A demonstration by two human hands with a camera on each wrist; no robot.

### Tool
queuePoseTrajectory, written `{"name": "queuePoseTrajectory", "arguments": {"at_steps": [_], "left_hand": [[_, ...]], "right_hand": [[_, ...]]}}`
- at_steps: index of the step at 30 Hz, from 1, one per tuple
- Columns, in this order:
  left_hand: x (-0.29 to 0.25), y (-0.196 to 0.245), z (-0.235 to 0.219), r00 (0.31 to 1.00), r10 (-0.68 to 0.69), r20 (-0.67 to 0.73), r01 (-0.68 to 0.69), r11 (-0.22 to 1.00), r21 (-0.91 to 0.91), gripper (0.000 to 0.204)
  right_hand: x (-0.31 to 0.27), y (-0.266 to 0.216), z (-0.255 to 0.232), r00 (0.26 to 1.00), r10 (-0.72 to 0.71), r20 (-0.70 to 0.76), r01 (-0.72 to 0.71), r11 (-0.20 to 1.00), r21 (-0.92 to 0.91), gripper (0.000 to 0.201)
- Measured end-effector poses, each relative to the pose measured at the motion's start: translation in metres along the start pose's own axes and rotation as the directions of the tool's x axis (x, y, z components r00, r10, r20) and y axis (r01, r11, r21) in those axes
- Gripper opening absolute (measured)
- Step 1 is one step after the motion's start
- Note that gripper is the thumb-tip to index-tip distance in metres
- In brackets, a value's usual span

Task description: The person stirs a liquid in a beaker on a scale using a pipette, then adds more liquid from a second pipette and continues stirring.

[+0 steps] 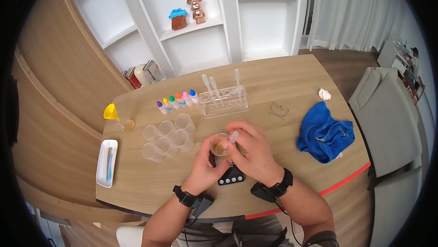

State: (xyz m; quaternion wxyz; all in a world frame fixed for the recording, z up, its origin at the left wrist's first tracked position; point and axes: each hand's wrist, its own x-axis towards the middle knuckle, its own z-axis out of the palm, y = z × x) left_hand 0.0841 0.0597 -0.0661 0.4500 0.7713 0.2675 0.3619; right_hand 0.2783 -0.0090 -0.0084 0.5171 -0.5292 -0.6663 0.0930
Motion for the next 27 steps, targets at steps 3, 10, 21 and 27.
{"name": "queuePoseTrajectory", "arguments": {"at_steps": [3, 10, 21, 27], "left_hand": [[0.000, -0.003, 0.001, 1.000, 0.014, -0.012, -0.014, 1.000, 0.006, 0.076], [0.000, -0.008, 0.002, 1.000, -0.020, 0.018, 0.021, 0.999, -0.047, 0.078], [0.001, 0.000, 0.003, 0.997, -0.079, -0.010, 0.077, 0.988, -0.134, 0.073], [0.001, -0.002, 0.002, 0.998, -0.064, 0.008, 0.065, 0.993, -0.095, 0.069]], "right_hand": [[0.000, 0.000, -0.001, 0.998, -0.008, -0.060, 0.004, 0.998, -0.061, 0.014], [-0.001, 0.002, 0.002, 0.999, -0.006, -0.047, 0.005, 1.000, -0.009, 0.013], [-0.002, 0.004, 0.003, 0.998, -0.031, -0.051, 0.029, 0.999, -0.042, 0.013], [-0.001, 0.003, 0.003, 0.999, -0.017, -0.033, 0.017, 1.000, 0.008, 0.014]]}}
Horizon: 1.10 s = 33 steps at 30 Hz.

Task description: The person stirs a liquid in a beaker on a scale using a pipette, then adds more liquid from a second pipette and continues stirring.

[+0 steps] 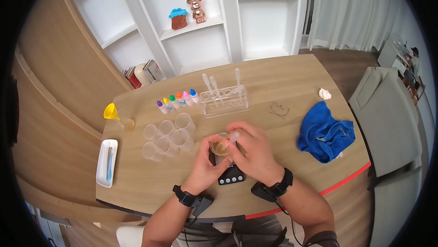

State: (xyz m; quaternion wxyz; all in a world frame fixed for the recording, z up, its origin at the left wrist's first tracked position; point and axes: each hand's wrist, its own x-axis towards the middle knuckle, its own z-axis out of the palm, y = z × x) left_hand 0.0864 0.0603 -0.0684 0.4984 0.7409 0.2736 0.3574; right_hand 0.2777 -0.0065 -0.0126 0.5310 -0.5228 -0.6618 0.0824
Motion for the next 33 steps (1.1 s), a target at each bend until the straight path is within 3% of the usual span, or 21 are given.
{"name": "queuePoseTrajectory", "arguments": {"at_steps": [16, 18, 31, 33], "left_hand": [[0.0002, 0.0008, -0.0011, 0.999, 0.031, -0.011, -0.031, 0.999, 0.023, 0.067], [0.0007, -0.0001, -0.0011, 1.000, 0.029, -0.008, -0.029, 0.999, 0.012, 0.068], [0.0000, 0.0037, -0.0014, 1.000, 0.014, -0.001, -0.014, 1.000, -0.021, 0.068], [0.0003, 0.0039, -0.0018, 1.000, 0.015, -0.002, -0.015, 1.000, -0.026, 0.069]], "right_hand": [[0.0012, -0.0035, -0.0008, 0.996, -0.035, -0.077, 0.029, 0.997, -0.078, 0.013], [-0.0010, 0.0000, -0.0012, 0.999, -0.020, 0.026, 0.022, 0.999, -0.045, 0.010], [-0.0013, -0.0013, -0.0011, 1.000, -0.013, 0.017, 0.014, 0.998, -0.062, 0.011], [0.0000, -0.0017, 0.0010, 0.998, -0.029, -0.063, 0.024, 0.998, -0.066, 0.014]]}}
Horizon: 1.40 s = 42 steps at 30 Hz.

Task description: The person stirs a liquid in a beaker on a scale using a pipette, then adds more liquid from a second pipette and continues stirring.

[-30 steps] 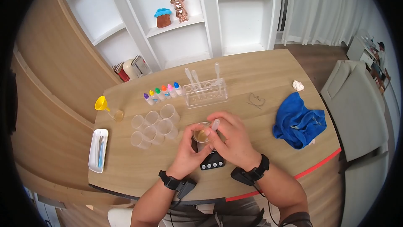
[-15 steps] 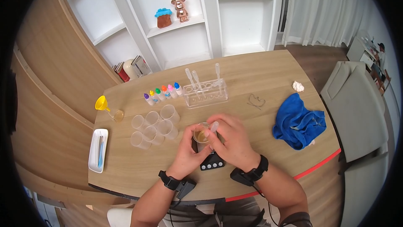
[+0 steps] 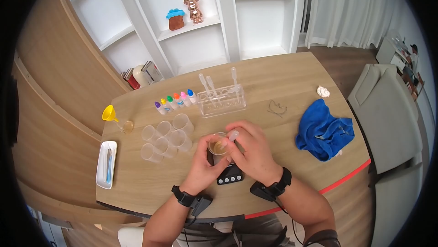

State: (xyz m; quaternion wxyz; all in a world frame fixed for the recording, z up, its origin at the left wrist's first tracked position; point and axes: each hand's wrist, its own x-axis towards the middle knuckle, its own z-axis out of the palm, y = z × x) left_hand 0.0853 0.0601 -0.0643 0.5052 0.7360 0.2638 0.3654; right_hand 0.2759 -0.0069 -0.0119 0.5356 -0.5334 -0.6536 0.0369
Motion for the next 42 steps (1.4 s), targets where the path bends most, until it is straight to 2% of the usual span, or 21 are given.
{"name": "queuePoseTrajectory", "arguments": {"at_steps": [4, 9, 15, 19, 22, 42], "left_hand": [[-0.0001, -0.0013, 0.0006, 1.000, 0.022, -0.006, -0.022, 0.999, 0.038, 0.068], [-0.0002, -0.0025, 0.0010, 1.000, 0.001, 0.001, -0.001, 0.999, 0.036, 0.070], [0.0000, -0.0015, 0.0017, 1.000, 0.020, -0.005, -0.020, 1.000, 0.021, 0.071], [0.0000, 0.0017, 0.0004, 1.000, 0.006, -0.001, -0.006, 1.000, 0.023, 0.071], [-0.0003, 0.0048, -0.0001, 1.000, 0.008, -0.006, -0.008, 0.999, 0.045, 0.071], [0.0001, -0.0007, 0.0001, 1.000, 0.020, -0.016, -0.019, 0.998, 0.055, 0.069]], "right_hand": [[0.0019, -0.0016, -0.0001, 1.000, -0.002, -0.010, 0.002, 1.000, -0.009, 0.013], [0.0004, 0.0006, 0.0001, 0.998, 0.003, 0.062, -0.005, 0.999, 0.035, 0.012], [0.0008, -0.0011, -0.0011, 1.000, -0.002, -0.010, 0.001, 1.000, -0.006, 0.012], [-0.0005, 0.0000, 0.0003, 1.000, -0.014, 0.002, 0.014, 1.000, -0.011, 0.013], [-0.0007, -0.0006, 0.0000, 0.999, 0.038, 0.037, -0.039, 0.998, 0.047, 0.012], [-0.0004, 0.0002, 0.0010, 0.999, 0.031, 0.010, -0.031, 0.998, 0.046, 0.013]]}}
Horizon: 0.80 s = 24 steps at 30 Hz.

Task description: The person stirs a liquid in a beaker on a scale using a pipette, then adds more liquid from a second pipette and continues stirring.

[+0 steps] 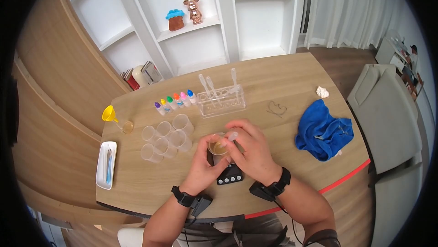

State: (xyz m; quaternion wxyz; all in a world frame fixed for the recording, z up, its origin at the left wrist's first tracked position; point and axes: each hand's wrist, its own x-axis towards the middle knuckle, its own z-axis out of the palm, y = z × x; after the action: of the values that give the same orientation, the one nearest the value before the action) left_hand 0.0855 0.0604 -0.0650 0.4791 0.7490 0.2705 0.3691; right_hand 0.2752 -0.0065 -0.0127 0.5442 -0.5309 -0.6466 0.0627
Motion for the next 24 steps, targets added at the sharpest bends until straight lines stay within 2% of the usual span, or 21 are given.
{"name": "queuePoseTrajectory", "arguments": {"at_steps": [12, 15, 24], "left_hand": [[-0.0005, 0.0005, 0.0002, 1.000, 0.001, 0.016, 0.000, 1.000, -0.012, 0.070], [-0.0005, 0.0019, 0.0000, 0.999, -0.036, 0.020, 0.037, 0.998, -0.044, 0.070], [-0.0002, 0.0028, -0.0008, 1.000, -0.024, 0.014, 0.024, 1.000, 0.010, 0.069]], "right_hand": [[-0.0002, 0.0000, -0.0017, 1.000, -0.010, 0.015, 0.010, 1.000, 0.011, 0.014], [-0.0015, 0.0025, 0.0001, 1.000, -0.014, 0.003, 0.014, 1.000, 0.001, 0.013], [0.0006, -0.0012, -0.0003, 0.999, -0.044, 0.007, 0.044, 0.999, 0.005, 0.013]]}}
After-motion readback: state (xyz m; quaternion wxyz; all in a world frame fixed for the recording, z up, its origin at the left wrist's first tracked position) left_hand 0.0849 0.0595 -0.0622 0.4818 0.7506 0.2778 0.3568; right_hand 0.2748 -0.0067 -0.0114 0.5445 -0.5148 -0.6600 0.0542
